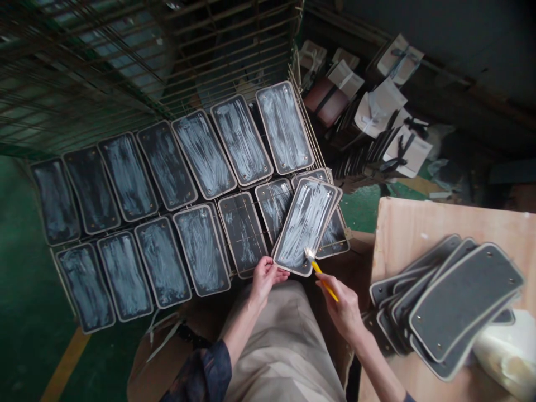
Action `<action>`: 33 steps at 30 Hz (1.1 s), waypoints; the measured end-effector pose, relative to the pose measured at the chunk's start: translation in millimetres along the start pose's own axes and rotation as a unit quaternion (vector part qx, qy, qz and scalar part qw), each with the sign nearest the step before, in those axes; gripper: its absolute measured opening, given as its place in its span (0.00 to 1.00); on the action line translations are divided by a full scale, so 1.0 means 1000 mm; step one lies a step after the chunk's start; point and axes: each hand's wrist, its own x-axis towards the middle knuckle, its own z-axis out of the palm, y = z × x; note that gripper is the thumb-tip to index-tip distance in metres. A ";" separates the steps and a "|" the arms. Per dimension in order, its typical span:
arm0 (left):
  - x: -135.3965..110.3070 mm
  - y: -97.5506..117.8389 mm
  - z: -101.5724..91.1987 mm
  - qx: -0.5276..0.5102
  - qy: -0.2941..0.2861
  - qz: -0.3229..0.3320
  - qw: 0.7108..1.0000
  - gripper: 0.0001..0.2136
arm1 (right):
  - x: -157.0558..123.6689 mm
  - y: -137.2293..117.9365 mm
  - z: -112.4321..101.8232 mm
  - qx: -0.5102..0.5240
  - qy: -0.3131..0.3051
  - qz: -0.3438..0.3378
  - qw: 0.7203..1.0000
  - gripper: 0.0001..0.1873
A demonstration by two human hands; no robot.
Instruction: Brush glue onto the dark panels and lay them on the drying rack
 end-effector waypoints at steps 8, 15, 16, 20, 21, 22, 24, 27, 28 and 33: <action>0.000 -0.001 0.001 -0.012 0.000 -0.002 1.000 0.18 | -0.019 -0.023 -0.013 0.102 -0.009 0.115 0.988 0.10; -0.006 0.003 0.005 -0.022 0.004 0.009 1.000 0.18 | -0.013 -0.018 -0.006 0.110 -0.030 0.086 0.990 0.09; -0.007 0.003 0.005 -0.024 0.001 0.007 1.000 0.18 | -0.015 -0.021 -0.006 0.119 -0.039 0.093 0.988 0.10; -0.013 0.009 0.008 -0.032 -0.005 0.014 0.999 0.20 | -0.012 -0.030 -0.025 0.165 0.019 0.115 0.979 0.11; -0.015 0.012 0.008 -0.035 -0.009 0.017 0.999 0.21 | -0.009 -0.032 -0.033 0.169 0.049 0.112 0.978 0.12; -0.018 0.015 0.008 -0.038 -0.018 0.020 0.999 0.22 | -0.007 -0.033 -0.041 0.168 0.080 0.109 0.977 0.12; -0.023 0.022 0.008 -0.046 -0.044 0.029 0.998 0.23 | -0.002 -0.034 -0.057 0.154 0.148 0.100 0.972 0.13; -0.027 0.031 0.006 -0.057 -0.074 0.049 0.994 0.22 | 0.006 -0.033 -0.076 0.136 0.227 0.088 0.960 0.15; -0.027 0.032 0.005 -0.058 -0.076 0.051 0.994 0.22 | 0.012 -0.032 -0.080 0.123 0.237 0.078 0.961 0.15; -0.014 0.021 0.001 -0.029 -0.026 0.011 0.999 0.27 | 0.077 -0.024 -0.082 0.047 0.178 -0.003 0.983 0.13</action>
